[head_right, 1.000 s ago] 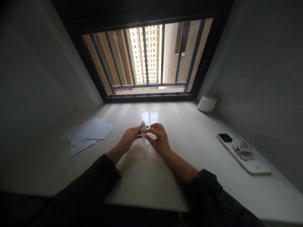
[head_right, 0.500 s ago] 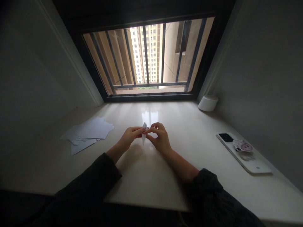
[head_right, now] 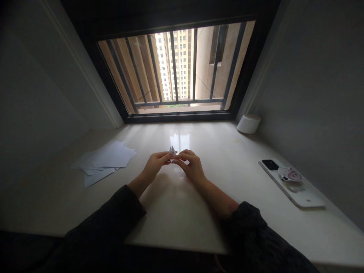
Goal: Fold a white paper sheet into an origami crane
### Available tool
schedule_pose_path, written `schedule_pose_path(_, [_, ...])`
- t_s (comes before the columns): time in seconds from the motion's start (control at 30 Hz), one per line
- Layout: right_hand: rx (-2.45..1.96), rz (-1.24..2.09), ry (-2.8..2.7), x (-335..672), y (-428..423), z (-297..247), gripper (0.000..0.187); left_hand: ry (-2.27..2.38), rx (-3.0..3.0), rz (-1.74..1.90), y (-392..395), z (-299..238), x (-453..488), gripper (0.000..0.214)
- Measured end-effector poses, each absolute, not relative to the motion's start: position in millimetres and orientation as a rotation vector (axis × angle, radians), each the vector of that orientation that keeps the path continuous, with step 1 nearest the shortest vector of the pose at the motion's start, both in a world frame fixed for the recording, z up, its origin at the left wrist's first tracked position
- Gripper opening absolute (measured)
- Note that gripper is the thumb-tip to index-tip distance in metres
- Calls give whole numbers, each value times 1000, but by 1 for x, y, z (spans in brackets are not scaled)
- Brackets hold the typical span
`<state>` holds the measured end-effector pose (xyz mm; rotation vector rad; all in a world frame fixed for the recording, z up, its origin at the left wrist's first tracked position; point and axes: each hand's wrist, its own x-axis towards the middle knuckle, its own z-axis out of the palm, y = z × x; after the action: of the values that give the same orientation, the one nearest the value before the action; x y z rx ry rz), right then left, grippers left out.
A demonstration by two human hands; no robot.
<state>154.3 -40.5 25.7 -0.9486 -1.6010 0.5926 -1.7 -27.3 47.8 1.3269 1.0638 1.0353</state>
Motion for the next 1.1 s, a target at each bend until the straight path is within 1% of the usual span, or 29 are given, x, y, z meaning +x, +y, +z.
schedule_pose_path(0.13, [-988, 571, -1570, 154, -41, 28, 19, 1049, 1302, 1039, -28, 48, 0, 36])
schedule_pose_path(0.33, [-1034, 563, -1443, 151, -44, 31, 19, 1026, 1331, 1043, -31, 47, 4, 34])
schedule_pose_path(0.53, [-1077, 567, -1359, 152, -44, 32, 28, 1001, 1388, 1082, -31, 43, 7, 32])
schedule_pose_path(0.8, [-1058, 504, -1426, 155, -44, 29, 22, 1022, 1488, 1114, -31, 44, 6, 34])
schedule_pose_path(0.93, [-1069, 448, -1471, 153, -47, 33, 19, 1031, 1442, 1138, -33, 47, 8, 33])
schedule_pose_path(1.1, [-1041, 510, -1463, 151, -49, 35, 20, 1051, 1352, 1157, -34, 48, 9, 32])
